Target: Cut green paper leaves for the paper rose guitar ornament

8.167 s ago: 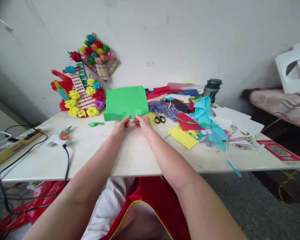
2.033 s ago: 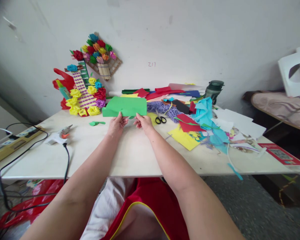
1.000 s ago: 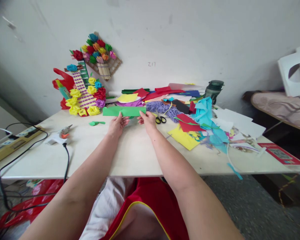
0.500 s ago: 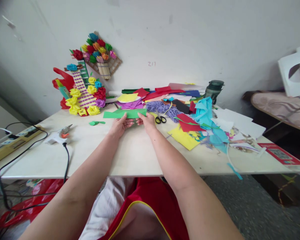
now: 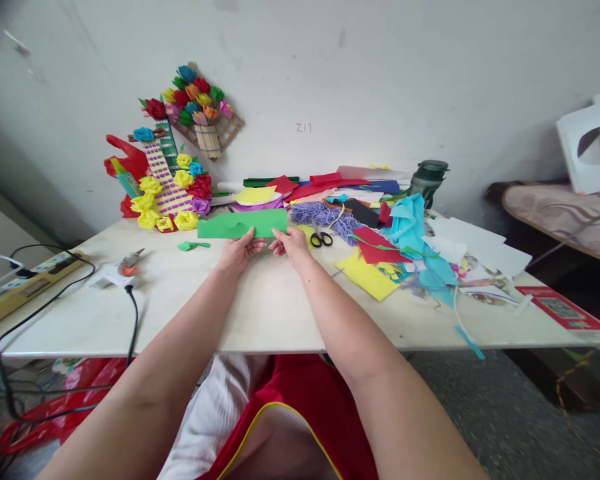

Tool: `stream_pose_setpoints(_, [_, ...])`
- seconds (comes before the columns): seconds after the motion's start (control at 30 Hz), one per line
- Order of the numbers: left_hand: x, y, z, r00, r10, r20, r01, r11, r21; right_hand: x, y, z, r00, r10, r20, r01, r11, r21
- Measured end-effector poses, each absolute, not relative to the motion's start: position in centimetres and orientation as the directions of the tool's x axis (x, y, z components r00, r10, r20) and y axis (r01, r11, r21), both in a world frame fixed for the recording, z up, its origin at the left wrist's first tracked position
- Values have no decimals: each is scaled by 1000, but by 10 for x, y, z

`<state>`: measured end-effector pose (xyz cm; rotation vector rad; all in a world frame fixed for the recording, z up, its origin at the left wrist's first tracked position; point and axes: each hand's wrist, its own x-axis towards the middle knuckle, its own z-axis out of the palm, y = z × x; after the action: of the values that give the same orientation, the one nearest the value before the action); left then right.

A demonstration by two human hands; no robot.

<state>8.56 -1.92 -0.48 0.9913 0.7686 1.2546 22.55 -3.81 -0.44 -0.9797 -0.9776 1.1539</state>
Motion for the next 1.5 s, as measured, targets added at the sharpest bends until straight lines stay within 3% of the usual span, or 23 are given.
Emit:
stream_pose_setpoints(0.2, [85, -17, -7, 161, 985, 65, -365, -2, 931, 229, -37, -5, 65, 997, 46, -322, 65, -945])
stream_pose_setpoints(0.43, [87, -19, -5, 171, 984, 47, -377, 21, 926, 228, -34, -7, 76, 995, 67, -361, 90, -928])
stream_pose_setpoints(0.8, [87, -19, -6, 221, 975, 0, -425, 96, 900, 225, -39, -1, 110, 990, 91, -336, 123, -934])
stream_pose_setpoints(1.5, [85, -18, -8, 327, 944, -38, -323, 149, 935, 222, -39, -1, 163, 973, 164, -243, 201, -949])
